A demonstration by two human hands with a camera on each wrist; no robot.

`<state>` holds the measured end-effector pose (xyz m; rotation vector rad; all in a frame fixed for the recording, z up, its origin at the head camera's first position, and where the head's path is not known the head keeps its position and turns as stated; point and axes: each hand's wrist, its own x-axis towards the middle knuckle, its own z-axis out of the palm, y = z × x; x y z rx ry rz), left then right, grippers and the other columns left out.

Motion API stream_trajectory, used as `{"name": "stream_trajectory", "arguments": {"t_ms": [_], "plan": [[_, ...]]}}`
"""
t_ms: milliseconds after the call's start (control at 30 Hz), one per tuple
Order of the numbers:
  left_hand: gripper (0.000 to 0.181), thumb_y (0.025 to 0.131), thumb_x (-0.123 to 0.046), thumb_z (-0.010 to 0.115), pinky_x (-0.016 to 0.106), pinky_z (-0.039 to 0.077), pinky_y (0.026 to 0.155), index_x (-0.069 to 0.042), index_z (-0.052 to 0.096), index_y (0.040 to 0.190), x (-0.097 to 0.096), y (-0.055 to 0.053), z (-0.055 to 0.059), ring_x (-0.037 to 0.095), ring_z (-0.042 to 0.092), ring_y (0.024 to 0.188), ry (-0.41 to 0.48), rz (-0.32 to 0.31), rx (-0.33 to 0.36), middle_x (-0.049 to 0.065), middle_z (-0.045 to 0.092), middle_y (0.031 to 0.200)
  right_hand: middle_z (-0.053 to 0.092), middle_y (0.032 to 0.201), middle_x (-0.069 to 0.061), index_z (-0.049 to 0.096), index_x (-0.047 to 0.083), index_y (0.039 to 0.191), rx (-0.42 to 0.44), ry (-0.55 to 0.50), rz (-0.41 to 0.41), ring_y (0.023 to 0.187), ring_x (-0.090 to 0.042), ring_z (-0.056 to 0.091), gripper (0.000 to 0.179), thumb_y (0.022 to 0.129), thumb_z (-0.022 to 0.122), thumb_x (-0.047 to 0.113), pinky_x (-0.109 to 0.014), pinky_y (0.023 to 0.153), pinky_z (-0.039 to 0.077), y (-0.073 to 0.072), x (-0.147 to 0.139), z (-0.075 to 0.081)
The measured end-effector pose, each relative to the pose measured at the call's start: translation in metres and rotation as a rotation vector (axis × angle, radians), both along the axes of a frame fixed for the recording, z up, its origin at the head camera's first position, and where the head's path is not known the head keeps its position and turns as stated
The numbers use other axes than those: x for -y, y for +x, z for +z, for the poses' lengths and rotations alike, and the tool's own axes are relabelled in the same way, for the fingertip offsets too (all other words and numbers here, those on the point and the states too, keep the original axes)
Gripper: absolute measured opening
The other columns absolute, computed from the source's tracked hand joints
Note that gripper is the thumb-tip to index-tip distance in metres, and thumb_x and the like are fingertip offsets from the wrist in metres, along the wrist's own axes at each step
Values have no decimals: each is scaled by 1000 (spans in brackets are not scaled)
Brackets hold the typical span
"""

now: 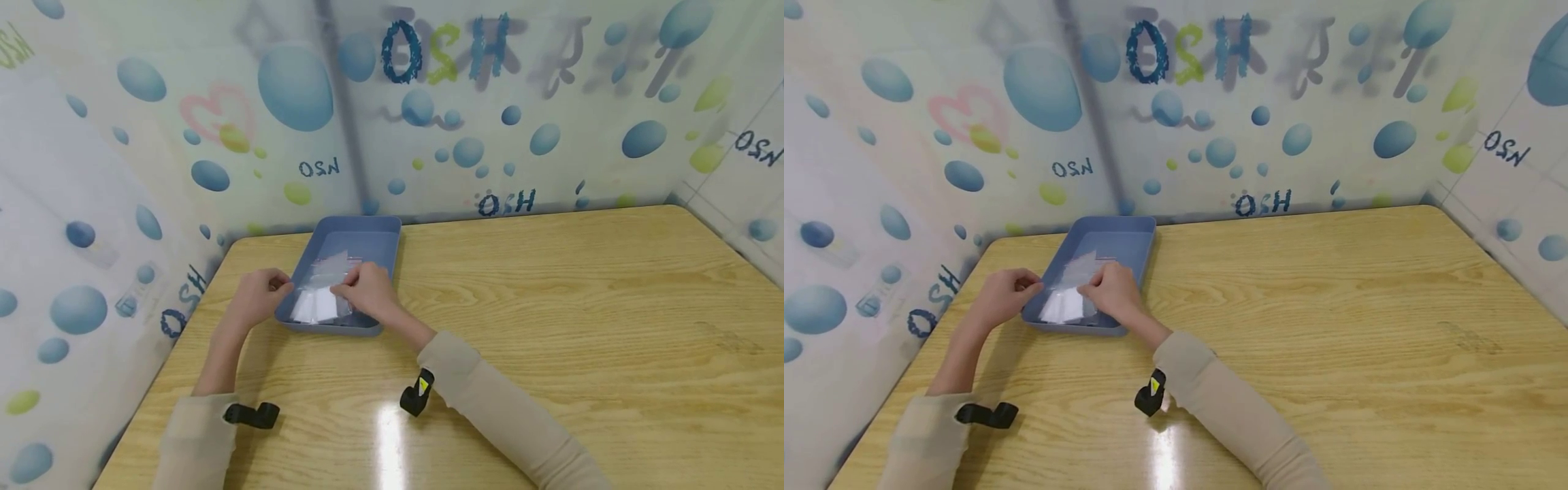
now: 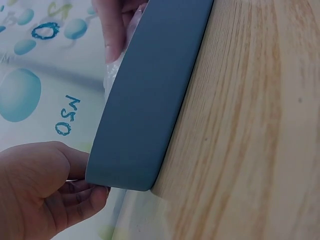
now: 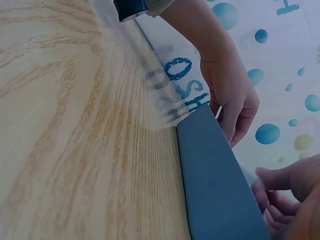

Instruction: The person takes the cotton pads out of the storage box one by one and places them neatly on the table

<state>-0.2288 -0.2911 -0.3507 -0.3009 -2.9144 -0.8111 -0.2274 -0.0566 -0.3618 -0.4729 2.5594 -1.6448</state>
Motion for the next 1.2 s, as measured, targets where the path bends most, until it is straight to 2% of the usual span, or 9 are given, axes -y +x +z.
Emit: {"name": "stream_trajectory", "arguments": {"t_ms": [133,267,500,767,1200], "plan": [[17,96,-6,64,46,52,76,9,70,99,-1,0,0,34,67,85,0,1,1,19,71,90,69,69,-4,74,1,92,28,-63,14,59,-24,67,12,93,74,13,-25,55,52,-3,-1,-2],[16,96,-6,64,46,52,75,9,70,99,-2,0,0,33,66,84,1,4,5,19,71,90,72,78,-7,73,-1,99,25,-101,3,60,-19,66,13,96,70,11,-25,54,53,-5,-4,-2],[17,96,-7,64,47,52,76,8,70,100,-2,-1,0,34,66,85,-2,9,13,19,71,91,70,73,-6,74,0,95,-11,-125,-33,53,-11,61,12,96,70,12,-23,50,49,-7,-12,-2],[17,96,-7,64,46,53,76,8,70,100,-1,-1,-1,34,66,86,7,13,18,19,71,92,66,67,-3,72,0,93,-23,-152,-11,50,-9,55,12,95,72,13,-21,48,41,-10,-18,-2],[17,96,-6,63,43,52,73,9,70,99,1,-1,-2,33,66,85,6,16,16,20,71,92,65,69,-6,72,-1,97,-53,-224,-7,53,-12,57,12,98,68,11,-27,54,52,-16,-27,-1]]}}
